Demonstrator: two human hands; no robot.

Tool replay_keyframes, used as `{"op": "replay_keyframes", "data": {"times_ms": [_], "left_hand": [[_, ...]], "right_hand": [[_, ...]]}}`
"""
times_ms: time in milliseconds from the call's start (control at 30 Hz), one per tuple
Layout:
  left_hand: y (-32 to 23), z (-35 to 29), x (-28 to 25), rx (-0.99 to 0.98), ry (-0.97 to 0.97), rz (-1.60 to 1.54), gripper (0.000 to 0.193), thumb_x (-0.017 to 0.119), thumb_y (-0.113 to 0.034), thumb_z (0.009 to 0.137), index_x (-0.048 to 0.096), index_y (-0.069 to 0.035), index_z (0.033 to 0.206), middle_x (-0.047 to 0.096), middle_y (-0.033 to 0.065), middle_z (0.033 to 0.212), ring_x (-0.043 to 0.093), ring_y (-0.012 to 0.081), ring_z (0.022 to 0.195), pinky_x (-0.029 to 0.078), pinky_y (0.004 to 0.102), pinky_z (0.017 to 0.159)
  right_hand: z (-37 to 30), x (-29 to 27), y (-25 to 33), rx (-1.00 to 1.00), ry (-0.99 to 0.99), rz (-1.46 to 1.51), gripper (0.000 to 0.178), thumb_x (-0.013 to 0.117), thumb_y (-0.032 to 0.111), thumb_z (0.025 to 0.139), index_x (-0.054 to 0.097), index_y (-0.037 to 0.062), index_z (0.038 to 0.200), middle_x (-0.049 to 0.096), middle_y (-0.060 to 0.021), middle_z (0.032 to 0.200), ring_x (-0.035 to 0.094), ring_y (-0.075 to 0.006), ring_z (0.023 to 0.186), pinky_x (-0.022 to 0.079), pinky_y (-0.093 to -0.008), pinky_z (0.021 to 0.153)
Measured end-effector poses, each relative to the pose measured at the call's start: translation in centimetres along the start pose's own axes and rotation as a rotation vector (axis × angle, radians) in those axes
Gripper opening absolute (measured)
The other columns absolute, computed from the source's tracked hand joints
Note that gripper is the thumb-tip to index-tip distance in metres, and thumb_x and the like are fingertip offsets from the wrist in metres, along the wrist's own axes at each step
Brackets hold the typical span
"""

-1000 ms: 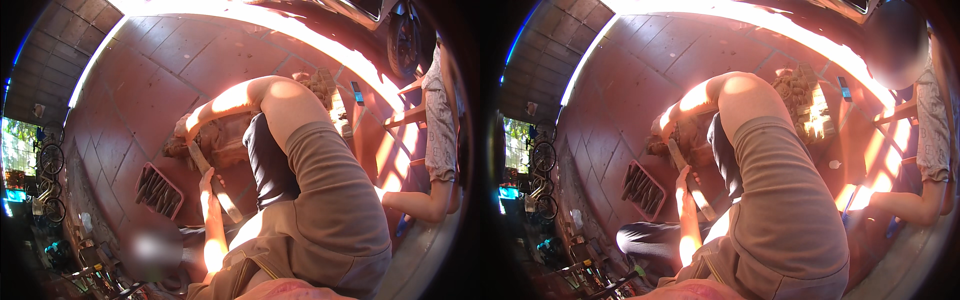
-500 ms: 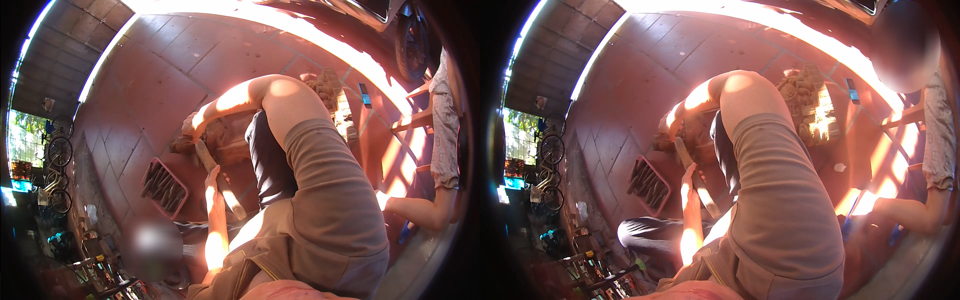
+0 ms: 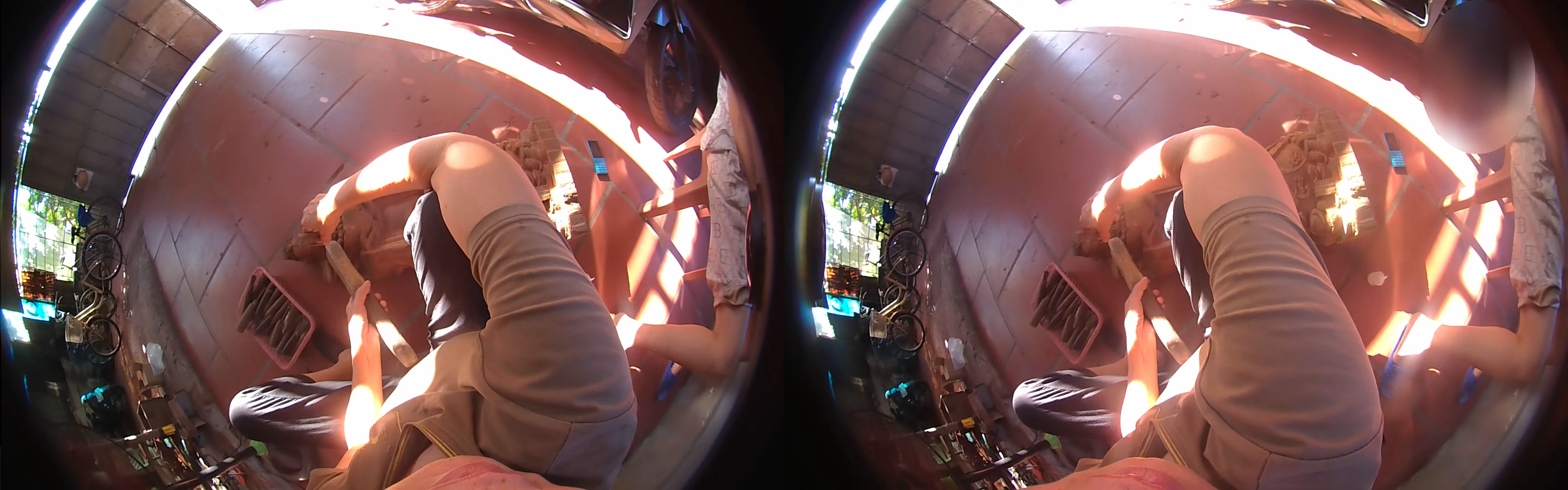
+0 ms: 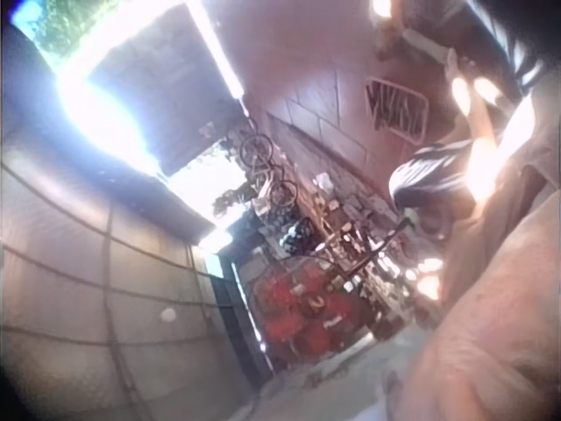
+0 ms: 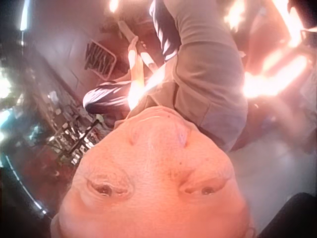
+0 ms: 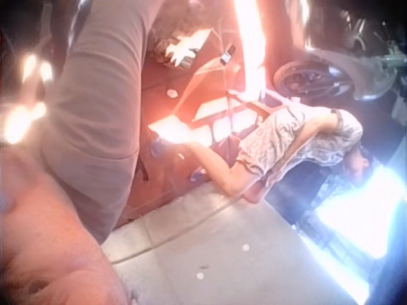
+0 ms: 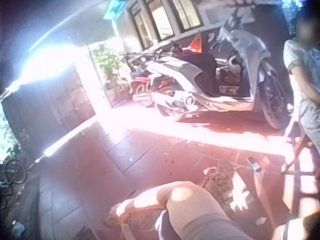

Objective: The person sits on the floor and uses a wooden mallet and chisel to carve a large piece of wood. They repeatedly strike the chisel with the mallet to shape the wood, occasionally adjusting their grip and the position of the wood.

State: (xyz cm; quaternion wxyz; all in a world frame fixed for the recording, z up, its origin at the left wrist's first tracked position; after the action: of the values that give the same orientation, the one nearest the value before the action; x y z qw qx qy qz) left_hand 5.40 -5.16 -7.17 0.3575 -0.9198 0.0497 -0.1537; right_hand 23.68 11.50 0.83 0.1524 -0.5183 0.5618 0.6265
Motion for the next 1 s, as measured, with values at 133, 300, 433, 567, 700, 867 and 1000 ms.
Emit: {"op": "replay_keyframes", "data": {"times_ms": [133, 300, 433, 567, 700, 867, 1000], "left_hand": [[0.0, 0.7, 0.2, -0.021, -0.010, -0.026, 0.028, 0.072, -0.022, 0.085, 0.054, -0.009, 0.101, 0.057, 0.0074, 0.071, 0.058, 0.0206, 0.054, 0.049, 0.0342, 0.048], [-0.4, 0.7, 0.2, -0.005, -0.047, -0.025, 0.033, 0.075, -0.021, 0.083, 0.052, -0.007, 0.103, 0.056, 0.0081, 0.069, 0.056, 0.0203, 0.049, 0.049, 0.0331, 0.046], [-0.7, 0.7, -0.4, 0.046, -0.066, 0.003, 0.037, 0.076, -0.021, 0.081, 0.053, -0.006, 0.106, 0.056, 0.0084, 0.068, 0.055, 0.0200, 0.049, 0.048, 0.0327, 0.045], [-1.0, 1.2, -0.4, 0.040, -0.050, -0.006, 0.038, 0.077, -0.021, 0.080, 0.053, -0.007, 0.106, 0.056, 0.0083, 0.067, 0.055, 0.0200, 0.049, 0.048, 0.0321, 0.045], [-1.0, 1.1, -0.8, 0.024, -0.056, -0.020, 0.038, 0.078, -0.022, 0.080, 0.054, -0.007, 0.105, 0.056, 0.0078, 0.067, 0.056, 0.0201, 0.050, 0.048, 0.0320, 0.046], [-1.6, 0.7, -2.4, 0.041, -0.104, -0.014, 0.037, 0.077, -0.022, 0.080, 0.054, -0.007, 0.104, 0.057, 0.0076, 0.067, 0.057, 0.0198, 0.050, 0.049, 0.0320, 0.046], [-1.0, 1.5, 1.5, 0.008, 0.009, 0.033, 0.035, 0.076, -0.021, 0.082, 0.053, -0.007, 0.104, 0.056, 0.0074, 0.068, 0.056, 0.0194, 0.050, 0.049, 0.0314, 0.046]], "right_hand": [[0.4, 0.5, -0.5, 0.003, 0.022, 0.002, 0.037, 0.066, 0.040, 0.083, 0.069, 0.0096, 0.103, 0.069, -0.0110, 0.086, 0.066, -0.0266, 0.085, 0.052, -0.0392, 0.072], [0.7, 0.7, -0.8, 0.012, 0.029, -0.001, 0.037, 0.066, 0.040, 0.083, 0.069, 0.0095, 0.103, 0.069, -0.0115, 0.086, 0.066, -0.0274, 0.086, 0.052, -0.0398, 0.073], [0.9, 0.9, -0.8, 0.023, 0.037, 0.002, 0.036, 0.066, 0.040, 0.083, 0.069, 0.0093, 0.103, 0.069, -0.0119, 0.087, 0.066, -0.0281, 0.087, 0.052, -0.0403, 0.073], [0.6, 0.6, -1.4, 0.033, 0.024, 0.010, 0.036, 0.066, 0.040, 0.084, 0.069, 0.0092, 0.103, 0.068, -0.0123, 0.087, 0.066, -0.0288, 0.087, 0.052, -0.0408, 0.074], [1.1, -0.1, -0.4, 0.016, 0.007, 0.013, 0.036, 0.066, 0.040, 0.084, 0.069, 0.0090, 0.103, 0.068, -0.0127, 0.088, 0.066, -0.0294, 0.088, 0.052, -0.0413, 0.074], [0.1, -9.3, 6.7, -0.034, -0.183, 0.029, 0.036, 0.065, 0.040, 0.084, 0.069, 0.0089, 0.103, 0.068, -0.0131, 0.088, 0.066, -0.0303, 0.089, 0.052, -0.0420, 0.075], [1.1, -21.1, 5.5, -0.435, -0.655, 0.354, 0.039, 0.053, 0.046, 0.092, 0.071, 0.0124, 0.091, 0.069, -0.0063, 0.081, 0.066, -0.0230, 0.083, 0.051, -0.0386, 0.073]]}}
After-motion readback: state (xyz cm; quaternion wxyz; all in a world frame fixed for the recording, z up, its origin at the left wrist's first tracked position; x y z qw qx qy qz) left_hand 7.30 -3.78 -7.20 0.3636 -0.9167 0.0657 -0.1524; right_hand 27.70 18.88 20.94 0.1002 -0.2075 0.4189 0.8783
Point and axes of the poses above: each hand's wrist, its own z-axis towards the middle knuckle, its own x-axis out of the palm, y = z × x, the point moved 3 cm from there along z, towards the middle knuckle
